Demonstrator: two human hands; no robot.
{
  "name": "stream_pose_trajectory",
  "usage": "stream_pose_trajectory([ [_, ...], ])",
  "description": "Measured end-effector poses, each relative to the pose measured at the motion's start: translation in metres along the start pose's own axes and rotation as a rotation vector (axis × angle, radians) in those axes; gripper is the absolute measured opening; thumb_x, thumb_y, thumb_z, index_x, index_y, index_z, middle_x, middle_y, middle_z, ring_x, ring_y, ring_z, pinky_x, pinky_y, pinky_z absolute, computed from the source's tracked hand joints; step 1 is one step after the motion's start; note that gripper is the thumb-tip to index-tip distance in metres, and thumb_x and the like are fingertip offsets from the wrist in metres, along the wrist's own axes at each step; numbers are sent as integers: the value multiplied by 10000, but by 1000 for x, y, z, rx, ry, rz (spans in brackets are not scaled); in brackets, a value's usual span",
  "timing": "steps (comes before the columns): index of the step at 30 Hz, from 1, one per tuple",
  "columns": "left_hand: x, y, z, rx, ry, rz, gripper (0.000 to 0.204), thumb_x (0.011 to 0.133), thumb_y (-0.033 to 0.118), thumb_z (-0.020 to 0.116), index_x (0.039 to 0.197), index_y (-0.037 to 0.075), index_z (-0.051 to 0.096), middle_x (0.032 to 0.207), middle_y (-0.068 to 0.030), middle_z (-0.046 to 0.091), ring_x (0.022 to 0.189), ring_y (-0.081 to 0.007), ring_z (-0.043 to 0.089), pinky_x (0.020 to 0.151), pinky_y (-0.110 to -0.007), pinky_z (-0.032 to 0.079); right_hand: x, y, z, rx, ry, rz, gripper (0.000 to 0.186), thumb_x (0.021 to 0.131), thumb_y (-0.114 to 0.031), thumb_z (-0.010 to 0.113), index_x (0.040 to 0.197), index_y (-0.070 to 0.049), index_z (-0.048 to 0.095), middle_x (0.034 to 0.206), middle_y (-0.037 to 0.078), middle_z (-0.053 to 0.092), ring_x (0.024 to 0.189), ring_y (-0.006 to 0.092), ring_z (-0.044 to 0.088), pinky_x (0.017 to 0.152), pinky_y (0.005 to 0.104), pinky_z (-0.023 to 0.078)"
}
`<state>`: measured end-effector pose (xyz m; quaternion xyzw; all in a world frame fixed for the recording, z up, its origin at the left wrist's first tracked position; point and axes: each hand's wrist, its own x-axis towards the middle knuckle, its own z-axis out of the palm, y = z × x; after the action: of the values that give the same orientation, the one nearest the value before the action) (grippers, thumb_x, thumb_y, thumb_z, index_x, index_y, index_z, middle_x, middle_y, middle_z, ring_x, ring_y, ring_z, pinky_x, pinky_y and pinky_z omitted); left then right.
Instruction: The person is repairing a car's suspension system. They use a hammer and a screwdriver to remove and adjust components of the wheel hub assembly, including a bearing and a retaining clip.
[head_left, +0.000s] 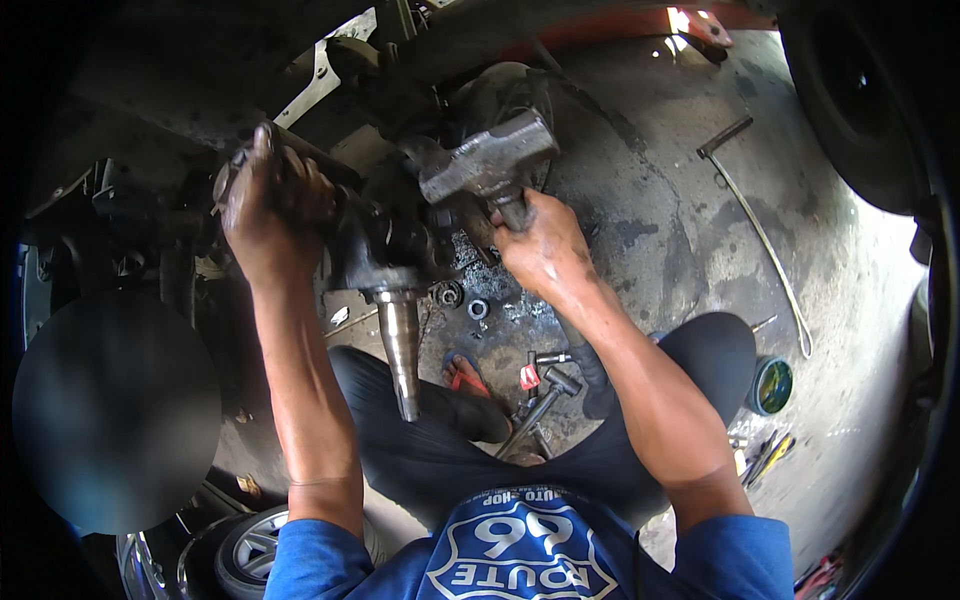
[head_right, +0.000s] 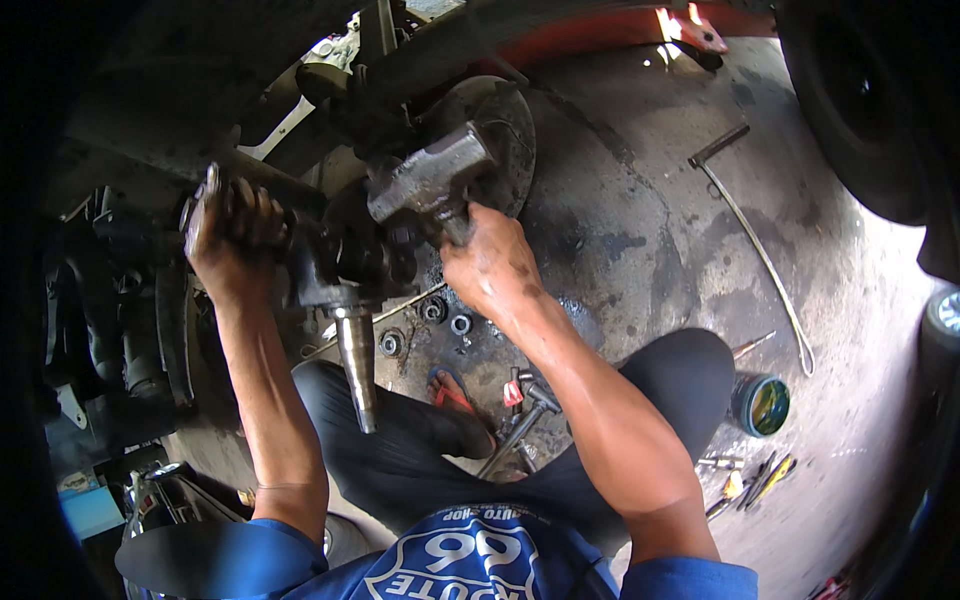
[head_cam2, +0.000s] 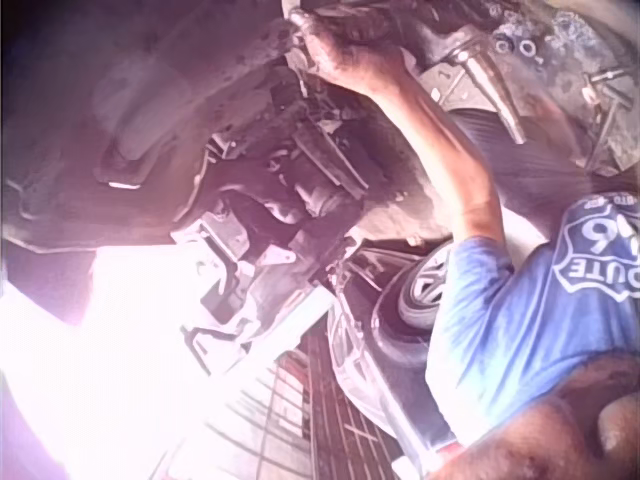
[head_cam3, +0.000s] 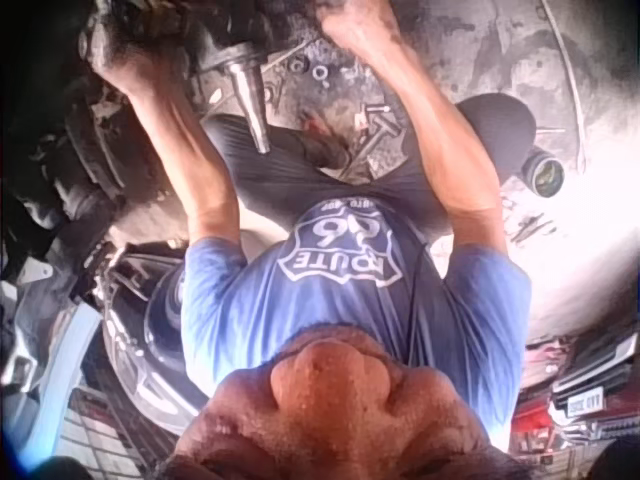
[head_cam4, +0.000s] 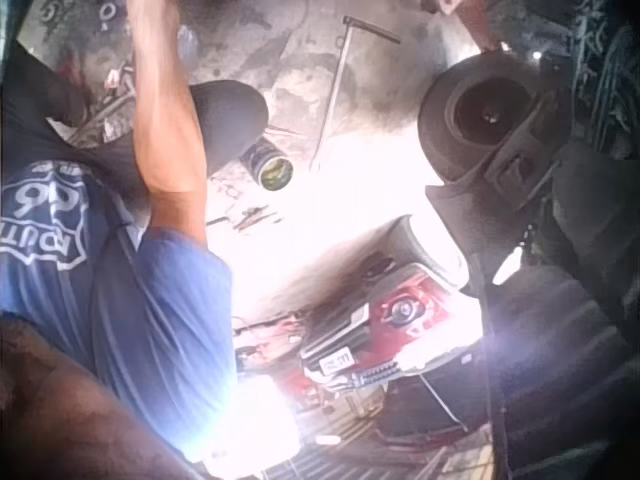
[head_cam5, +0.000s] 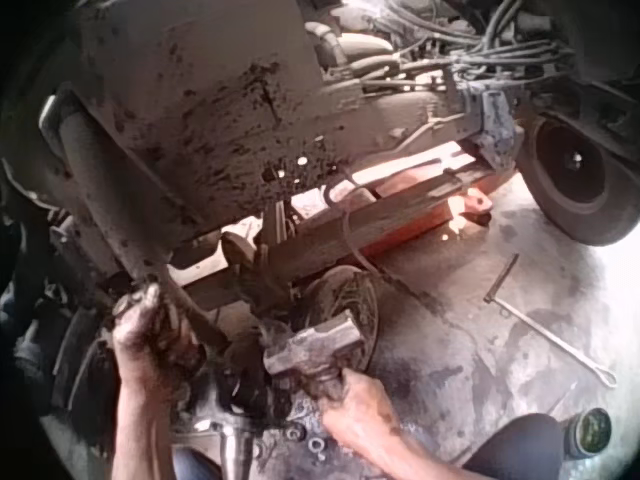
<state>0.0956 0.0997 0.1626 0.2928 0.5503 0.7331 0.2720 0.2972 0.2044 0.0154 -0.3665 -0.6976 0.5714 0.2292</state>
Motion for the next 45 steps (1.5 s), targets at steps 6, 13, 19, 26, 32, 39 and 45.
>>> stream_pose_trajectory([
  [6,16,5,-21,-216,-429,-54,322,905,232,723,746,137,459,571,26,404,460,-102,353,449,-302,270,19,-5,-8,-41,-92,87,159,842,-15,655,995,-54,669,742,32,648,623,120,593,587,301,481],
  [13,1,16,-18,214,-195,-72,375,858,350,849,773,55,635,660,31,590,641,-65,535,598,-288,450,-14,-73,-23,98,-149,568,154,861,-2,616,1007,-49,627,680,20,567,439,113,484,390,297,401],
  [19,-38,26,-38,780,-167,93,616,878,281,817,1391,49,568,1427,-158,603,1349,-275,558,1135,-428,437,-63,-146,-46,16,-209,801,161,875,-10,615,1035,-36,610,681,24,549,445,105,455,399,287,396],
  [26,-142,22,-49,532,498,-738,639,894,339,790,1321,-88,579,1279,-263,671,1251,-351,625,1087,-398,468,-110,-197,-75,-26,-346,1118,111,902,-32,632,1001,-63,593,662,10,514,485,109,460,422,298,394],
  [32,-201,-72,-13,395,177,-951,606,851,431,819,1197,-26,622,1219,-242,684,1147,-371,658,980,-397,506,-151,-211,-87,-107,-377,1221,114,901,-12,648,995,-60,605,689,37,557,478,116,461,412,304,391],
  [39,-216,-91,21,586,198,-910,559,920,379,764,1269,-12,570,1133,-260,695,1064,-419,666,913,-478,522,-170,-242,-95,-185,-429,1215,118,869,-33,714,936,-71,625,675,27,568,467,131,480,416,302,406],
  [45,-213,-99,27,568,163,-987,633,909,423,760,1295,-25,532,1179,-257,669,1136,-438,629,972,-459,500,-166,-254,-103,-200,-377,1225,171,869,-28,716,972,-90,593,675,18,549,485,132,507,416,307,430],
])
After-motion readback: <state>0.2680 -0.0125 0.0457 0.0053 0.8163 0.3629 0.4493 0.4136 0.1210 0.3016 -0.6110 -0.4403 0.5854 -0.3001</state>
